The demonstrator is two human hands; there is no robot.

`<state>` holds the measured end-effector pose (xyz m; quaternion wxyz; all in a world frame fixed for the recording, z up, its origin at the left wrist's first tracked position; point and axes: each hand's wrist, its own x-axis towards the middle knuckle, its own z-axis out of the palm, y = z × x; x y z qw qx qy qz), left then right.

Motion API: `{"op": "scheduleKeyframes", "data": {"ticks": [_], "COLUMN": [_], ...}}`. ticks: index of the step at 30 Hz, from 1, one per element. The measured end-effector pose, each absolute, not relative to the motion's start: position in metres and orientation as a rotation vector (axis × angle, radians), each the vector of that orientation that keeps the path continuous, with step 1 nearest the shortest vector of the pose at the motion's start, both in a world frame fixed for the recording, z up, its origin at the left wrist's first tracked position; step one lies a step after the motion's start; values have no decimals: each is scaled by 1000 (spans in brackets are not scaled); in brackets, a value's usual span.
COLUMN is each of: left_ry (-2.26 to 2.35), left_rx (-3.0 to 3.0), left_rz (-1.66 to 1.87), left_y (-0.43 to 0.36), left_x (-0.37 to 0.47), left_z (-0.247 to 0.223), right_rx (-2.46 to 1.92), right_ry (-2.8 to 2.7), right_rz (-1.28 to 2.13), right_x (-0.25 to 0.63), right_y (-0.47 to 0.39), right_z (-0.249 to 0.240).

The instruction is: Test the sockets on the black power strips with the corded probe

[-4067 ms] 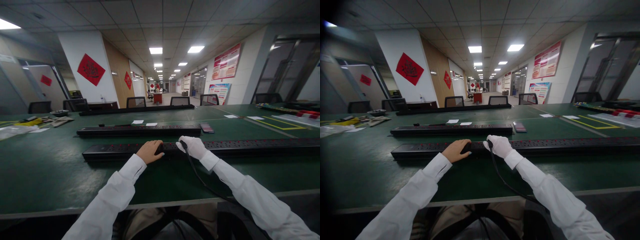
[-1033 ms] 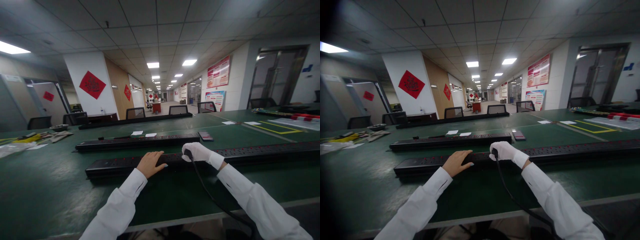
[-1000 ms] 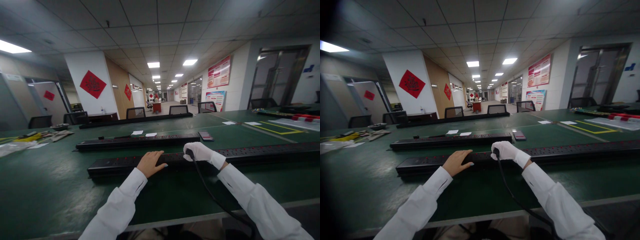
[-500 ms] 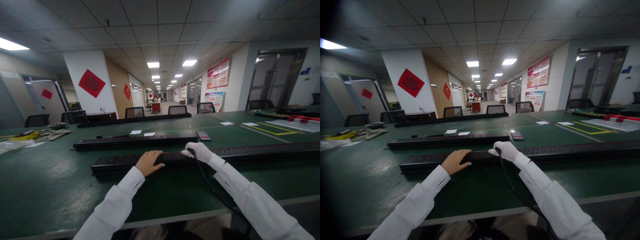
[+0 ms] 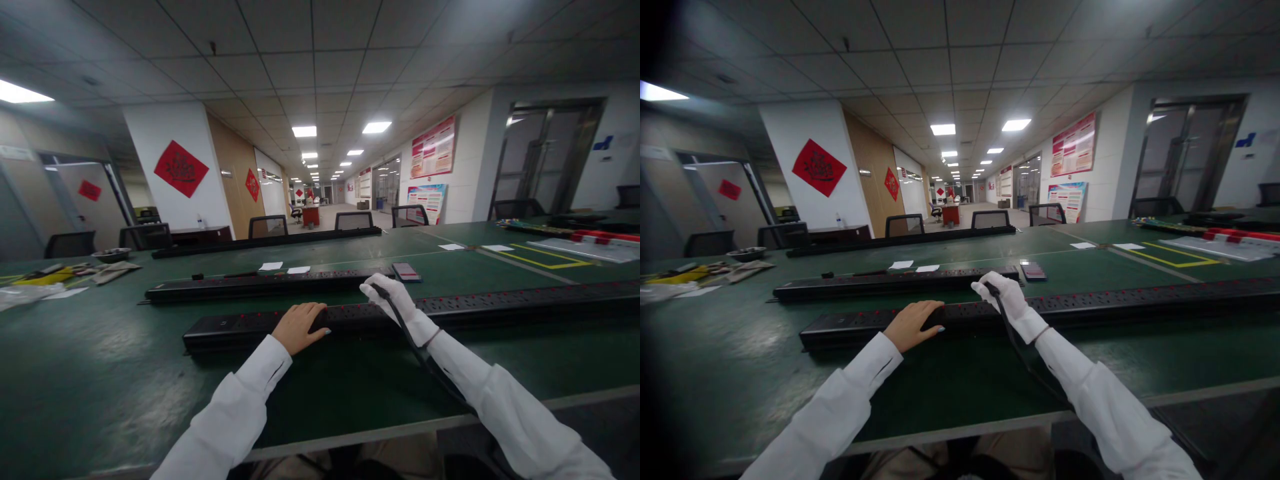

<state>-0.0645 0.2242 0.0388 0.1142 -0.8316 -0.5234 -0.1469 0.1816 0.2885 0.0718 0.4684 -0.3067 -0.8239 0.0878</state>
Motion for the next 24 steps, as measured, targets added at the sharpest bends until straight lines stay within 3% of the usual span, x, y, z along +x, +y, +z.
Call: {"op": "scheduleKeyframes", "data": {"ticks": [17, 24], "left_ry": [-1547, -1549], "left_rx": [-2462, -2456], "left_rz": [-448, -435], "left_y": [226, 226], "left_x": [-65, -65], "left_z": [38, 38], "right_rx": [-826, -830], "right_ry": [-2372, -2434], "right_rz": [-303, -327], "right_x": [172, 178], "right_y": [300, 293], "right_z": [54, 57]}}
